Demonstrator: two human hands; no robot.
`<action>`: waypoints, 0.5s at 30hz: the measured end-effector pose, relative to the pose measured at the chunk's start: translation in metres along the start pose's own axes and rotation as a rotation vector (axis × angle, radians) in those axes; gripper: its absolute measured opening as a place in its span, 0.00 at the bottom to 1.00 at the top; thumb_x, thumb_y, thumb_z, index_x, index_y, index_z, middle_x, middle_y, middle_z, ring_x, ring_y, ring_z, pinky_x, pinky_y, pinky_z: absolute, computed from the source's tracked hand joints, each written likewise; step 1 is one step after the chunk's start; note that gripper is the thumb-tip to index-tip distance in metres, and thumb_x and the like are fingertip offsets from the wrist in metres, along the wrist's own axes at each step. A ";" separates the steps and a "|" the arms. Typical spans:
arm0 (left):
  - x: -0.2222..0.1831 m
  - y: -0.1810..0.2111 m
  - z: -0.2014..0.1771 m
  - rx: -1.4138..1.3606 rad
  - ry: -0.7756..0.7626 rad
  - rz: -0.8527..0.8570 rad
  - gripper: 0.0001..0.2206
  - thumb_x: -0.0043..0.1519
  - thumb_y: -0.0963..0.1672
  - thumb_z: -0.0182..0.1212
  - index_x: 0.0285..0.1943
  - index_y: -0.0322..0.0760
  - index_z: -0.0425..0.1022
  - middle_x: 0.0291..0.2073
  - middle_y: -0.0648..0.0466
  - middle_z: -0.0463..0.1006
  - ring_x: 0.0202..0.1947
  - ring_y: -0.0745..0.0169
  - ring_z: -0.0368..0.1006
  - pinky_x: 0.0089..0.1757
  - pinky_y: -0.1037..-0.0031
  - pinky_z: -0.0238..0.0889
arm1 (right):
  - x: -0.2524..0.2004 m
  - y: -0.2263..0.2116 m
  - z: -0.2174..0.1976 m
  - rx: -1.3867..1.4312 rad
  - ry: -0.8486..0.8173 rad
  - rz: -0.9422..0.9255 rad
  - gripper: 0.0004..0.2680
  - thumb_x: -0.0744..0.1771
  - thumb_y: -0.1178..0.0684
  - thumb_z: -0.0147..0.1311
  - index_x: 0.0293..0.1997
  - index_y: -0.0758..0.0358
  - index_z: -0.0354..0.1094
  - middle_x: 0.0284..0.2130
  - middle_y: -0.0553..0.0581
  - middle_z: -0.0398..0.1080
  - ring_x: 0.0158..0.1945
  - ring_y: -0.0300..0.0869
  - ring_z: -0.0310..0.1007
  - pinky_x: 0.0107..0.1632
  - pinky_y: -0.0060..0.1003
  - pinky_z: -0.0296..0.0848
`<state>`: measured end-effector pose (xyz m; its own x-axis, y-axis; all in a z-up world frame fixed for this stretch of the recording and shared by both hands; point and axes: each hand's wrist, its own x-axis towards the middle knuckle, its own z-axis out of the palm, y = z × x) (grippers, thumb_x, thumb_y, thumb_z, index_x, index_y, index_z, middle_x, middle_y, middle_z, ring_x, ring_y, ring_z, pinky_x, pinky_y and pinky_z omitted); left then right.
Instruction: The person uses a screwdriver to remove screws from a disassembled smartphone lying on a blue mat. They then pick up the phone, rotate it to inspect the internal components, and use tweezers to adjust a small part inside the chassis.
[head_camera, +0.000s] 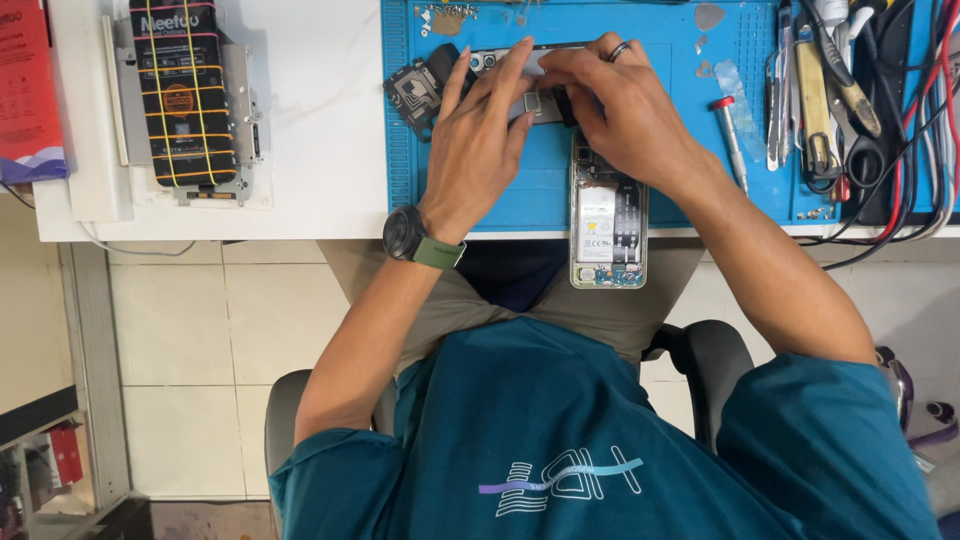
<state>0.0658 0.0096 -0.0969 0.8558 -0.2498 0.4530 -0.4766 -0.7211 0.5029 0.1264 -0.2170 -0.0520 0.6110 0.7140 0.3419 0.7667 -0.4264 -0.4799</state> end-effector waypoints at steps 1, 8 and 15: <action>0.000 0.000 0.000 -0.004 -0.004 -0.003 0.39 0.76 0.38 0.69 0.88 0.44 0.42 0.66 0.54 0.87 0.78 0.57 0.71 0.82 0.49 0.43 | 0.000 0.000 -0.001 0.015 -0.010 0.004 0.13 0.77 0.69 0.47 0.72 0.70 0.63 0.62 0.64 0.78 0.52 0.61 0.64 0.52 0.55 0.60; 0.001 0.008 -0.010 -0.031 -0.006 -0.011 0.35 0.79 0.40 0.66 0.88 0.46 0.44 0.69 0.50 0.84 0.75 0.58 0.76 0.82 0.49 0.41 | 0.000 -0.008 -0.020 0.069 0.063 0.028 0.14 0.74 0.72 0.50 0.71 0.72 0.66 0.56 0.59 0.81 0.56 0.58 0.68 0.58 0.54 0.64; 0.012 0.057 -0.059 -0.812 0.117 -0.281 0.13 0.74 0.42 0.58 0.67 0.44 0.72 0.39 0.59 0.82 0.50 0.60 0.81 0.60 0.63 0.69 | -0.006 -0.013 -0.036 0.457 0.197 0.172 0.10 0.79 0.58 0.53 0.70 0.69 0.65 0.61 0.65 0.74 0.57 0.48 0.71 0.57 0.43 0.72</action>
<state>0.0369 0.0034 -0.0198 0.9583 -0.0310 0.2839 -0.2852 -0.0507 0.9571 0.1199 -0.2352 -0.0186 0.7796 0.5182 0.3517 0.5151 -0.2110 -0.8307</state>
